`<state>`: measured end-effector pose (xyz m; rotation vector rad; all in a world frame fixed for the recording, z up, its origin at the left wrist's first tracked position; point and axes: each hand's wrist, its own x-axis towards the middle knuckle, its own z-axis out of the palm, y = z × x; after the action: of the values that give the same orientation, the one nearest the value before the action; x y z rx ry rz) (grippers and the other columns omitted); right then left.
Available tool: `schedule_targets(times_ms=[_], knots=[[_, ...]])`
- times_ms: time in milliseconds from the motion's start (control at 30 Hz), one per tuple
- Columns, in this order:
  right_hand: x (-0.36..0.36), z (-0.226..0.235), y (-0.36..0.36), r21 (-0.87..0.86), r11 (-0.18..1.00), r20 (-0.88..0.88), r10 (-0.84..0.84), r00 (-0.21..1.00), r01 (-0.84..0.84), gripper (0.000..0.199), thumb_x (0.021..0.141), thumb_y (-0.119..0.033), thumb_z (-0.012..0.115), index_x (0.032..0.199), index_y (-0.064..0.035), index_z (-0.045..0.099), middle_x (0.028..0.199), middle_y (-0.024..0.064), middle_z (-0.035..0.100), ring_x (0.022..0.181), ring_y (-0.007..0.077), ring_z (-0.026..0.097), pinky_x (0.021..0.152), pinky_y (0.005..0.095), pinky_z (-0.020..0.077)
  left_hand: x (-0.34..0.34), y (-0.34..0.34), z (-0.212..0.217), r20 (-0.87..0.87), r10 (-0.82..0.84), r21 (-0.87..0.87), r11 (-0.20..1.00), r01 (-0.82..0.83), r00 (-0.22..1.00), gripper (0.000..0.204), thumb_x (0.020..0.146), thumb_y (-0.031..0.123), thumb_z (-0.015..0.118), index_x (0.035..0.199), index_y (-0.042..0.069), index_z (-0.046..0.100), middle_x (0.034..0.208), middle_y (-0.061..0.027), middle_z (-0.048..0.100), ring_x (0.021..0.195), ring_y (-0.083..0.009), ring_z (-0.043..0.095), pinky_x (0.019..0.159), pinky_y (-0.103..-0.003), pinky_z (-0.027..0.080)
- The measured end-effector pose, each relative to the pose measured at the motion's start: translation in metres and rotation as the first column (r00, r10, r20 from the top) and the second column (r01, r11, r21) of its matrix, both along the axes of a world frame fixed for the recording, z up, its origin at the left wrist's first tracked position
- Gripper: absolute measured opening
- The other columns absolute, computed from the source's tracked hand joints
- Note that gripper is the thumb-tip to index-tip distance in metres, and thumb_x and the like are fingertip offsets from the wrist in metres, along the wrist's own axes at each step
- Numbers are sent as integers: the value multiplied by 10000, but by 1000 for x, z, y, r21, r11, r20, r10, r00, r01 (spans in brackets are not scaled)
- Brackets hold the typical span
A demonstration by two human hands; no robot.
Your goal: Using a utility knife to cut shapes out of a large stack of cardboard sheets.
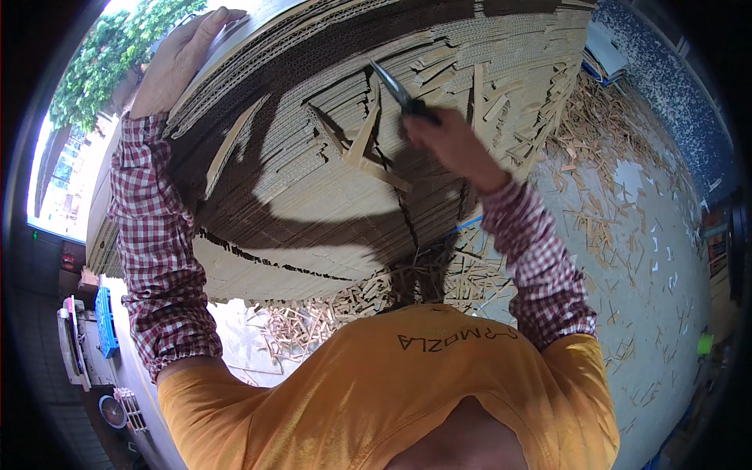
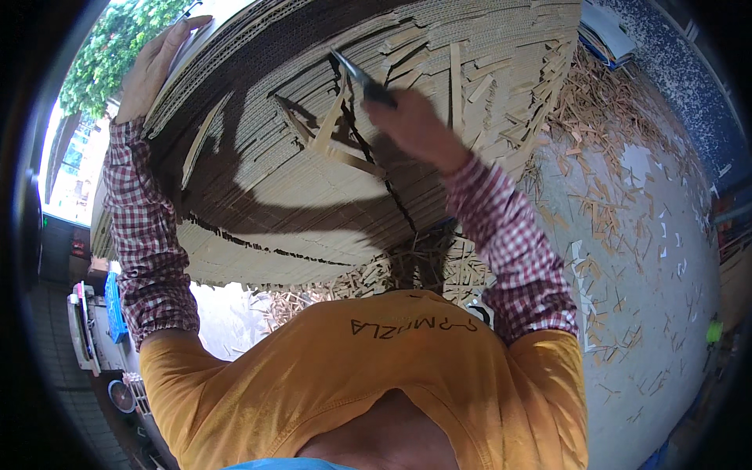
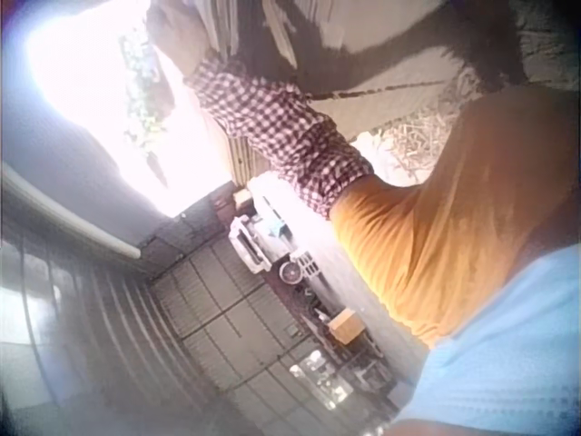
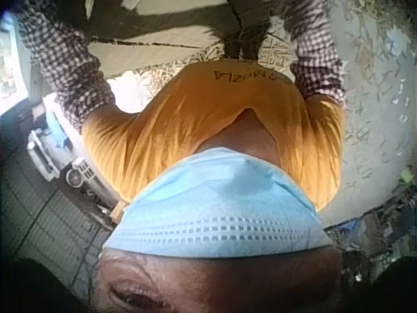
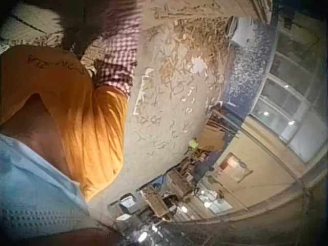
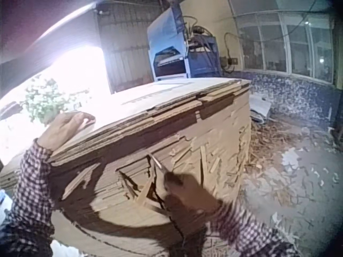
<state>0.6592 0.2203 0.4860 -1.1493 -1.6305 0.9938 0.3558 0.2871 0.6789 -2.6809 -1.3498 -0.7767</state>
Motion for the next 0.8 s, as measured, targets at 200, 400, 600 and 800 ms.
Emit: schedule_targets(times_ms=[200,400,600,800], knots=[[9,-99,-113,-605,749,83,396,914,-270,386,847,-371,597,937,3,634,675,55,612,642,100,528,647,279,443,-8,-1,-2,36,0,-39,999,1,999,622,883,620,313,1180,150,593,1245,-150,527,1200,-313,460,1006,-442,356],[27,3,-54,-208,974,234,135,963,-86,326,886,-332,567,923,-24,667,647,-20,575,602,40,488,528,236,389,-8,2,3,-16,-29,-22,999,29,999,600,901,579,326,1186,118,583,1245,-131,530,1211,-300,451,1015,-418,346],[-1,-17,18,-7,1000,64,-28,998,29,354,871,-364,557,795,-28,638,610,-4,552,553,56,466,501,240,359,0,4,1,22,-36,-31,999,37,999,612,888,609,322,1186,146,587,1250,-134,527,1209,-297,455,1007,-425,351],[4,-102,-108,-373,882,115,353,929,-289,313,853,-318,583,954,-23,608,799,80,622,685,165,562,613,347,446,1,-6,0,23,-36,25,999,36,999,608,897,586,354,1146,92,606,1122,-163,594,1050,-285,561,920,-391,420]])
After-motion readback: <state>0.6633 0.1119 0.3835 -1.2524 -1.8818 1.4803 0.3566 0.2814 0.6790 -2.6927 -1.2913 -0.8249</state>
